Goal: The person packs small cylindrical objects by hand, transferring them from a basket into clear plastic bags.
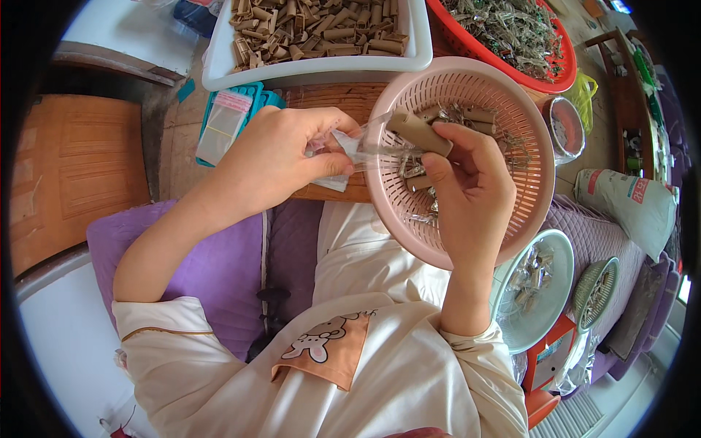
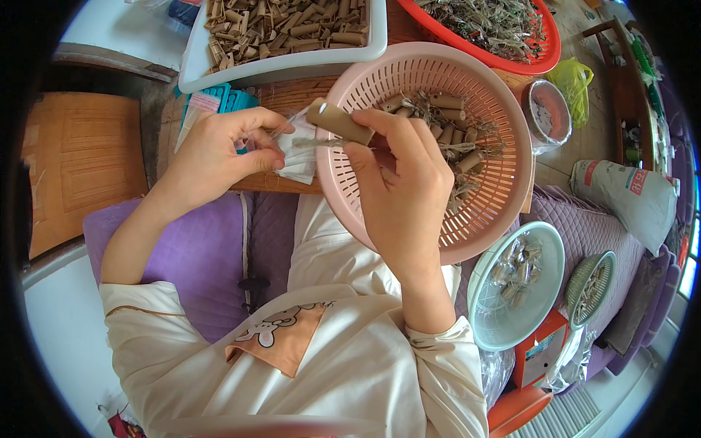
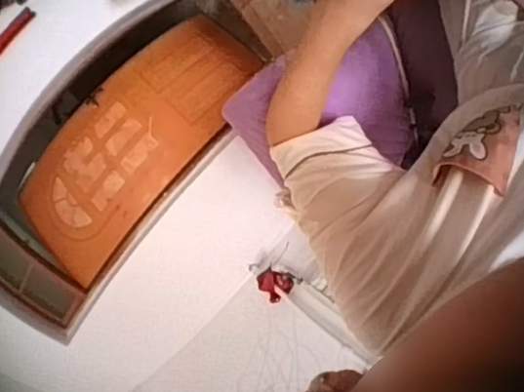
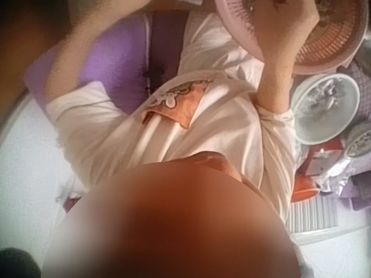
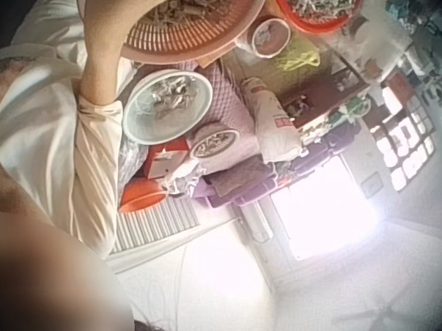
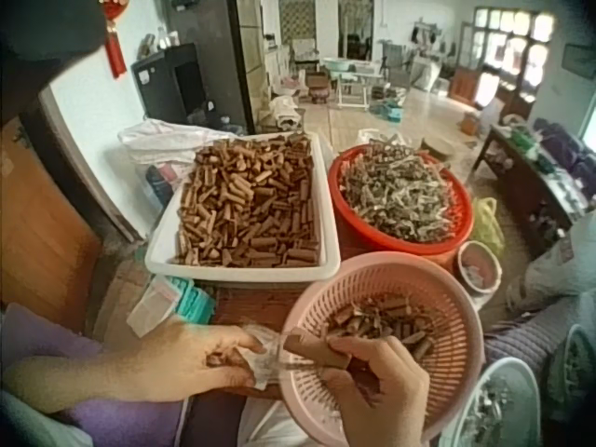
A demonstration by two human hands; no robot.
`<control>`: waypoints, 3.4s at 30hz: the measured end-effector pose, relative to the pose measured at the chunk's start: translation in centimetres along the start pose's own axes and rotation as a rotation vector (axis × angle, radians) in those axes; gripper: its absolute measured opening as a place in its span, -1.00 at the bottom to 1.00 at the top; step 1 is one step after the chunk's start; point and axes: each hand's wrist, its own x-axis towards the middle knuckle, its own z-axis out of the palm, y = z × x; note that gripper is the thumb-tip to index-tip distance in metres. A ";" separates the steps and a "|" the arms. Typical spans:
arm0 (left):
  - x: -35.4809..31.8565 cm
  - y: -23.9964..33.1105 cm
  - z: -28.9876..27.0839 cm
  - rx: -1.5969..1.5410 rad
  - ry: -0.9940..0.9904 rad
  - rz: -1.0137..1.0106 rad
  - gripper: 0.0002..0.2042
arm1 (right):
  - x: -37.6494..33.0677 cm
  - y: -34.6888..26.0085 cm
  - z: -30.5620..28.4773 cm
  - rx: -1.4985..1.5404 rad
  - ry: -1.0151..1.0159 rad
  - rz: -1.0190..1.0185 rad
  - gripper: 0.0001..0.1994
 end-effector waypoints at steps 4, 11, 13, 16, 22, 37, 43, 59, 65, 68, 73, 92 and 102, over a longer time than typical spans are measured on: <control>0.0 0.3 0.2 -0.046 0.003 -0.012 -0.73 | 0.2 0.0 0.2 0.129 -0.130 0.105 -0.78; -0.5 0.0 1.2 -0.293 0.016 0.032 -0.67 | 0.3 -0.5 0.1 0.118 -0.230 0.098 -0.82; -0.7 0.1 1.3 -0.281 0.030 0.040 -0.66 | 0.5 -0.5 0.1 0.106 -0.236 0.102 -0.82; -0.9 0.4 1.4 -0.172 0.081 0.086 -0.65 | 0.8 -0.9 -0.2 0.032 -0.282 0.095 -0.83; -0.9 0.6 1.2 -0.090 0.048 0.065 -0.67 | 2.0 -1.8 -0.3 -0.052 -0.390 -0.031 -0.79; -0.4 -0.2 0.5 -0.684 -0.051 0.010 -0.66 | 1.7 -0.3 1.0 0.018 -0.415 -0.332 -0.60; -0.7 -0.1 0.9 -0.852 -0.026 -0.008 -0.62 | 0.9 0.2 1.8 0.131 -0.069 -0.366 -0.50; -1.0 0.0 1.9 -0.747 -0.025 0.111 -0.73 | -0.8 0.8 3.6 0.260 -0.066 -0.240 -0.72; -1.3 -0.4 2.3 -0.722 0.012 0.118 -0.67 | -1.3 0.5 3.3 0.763 -0.323 0.348 -0.66; -1.4 -0.2 2.6 -0.614 0.093 0.166 -0.66 | -1.3 0.8 3.4 0.703 -0.262 0.320 -0.70; -1.0 -0.4 2.6 -0.539 0.408 0.331 -0.67 | -1.2 0.3 3.0 0.552 -0.205 0.273 -0.74; -1.2 -0.1 1.4 0.256 0.335 0.599 -0.92 | -2.2 -1.5 2.9 -0.223 -0.291 -0.359 -0.79; 0.7 -1.4 0.2 -0.427 0.446 0.342 -0.92 | -2.0 -1.1 1.6 0.061 -0.265 0.001 -0.82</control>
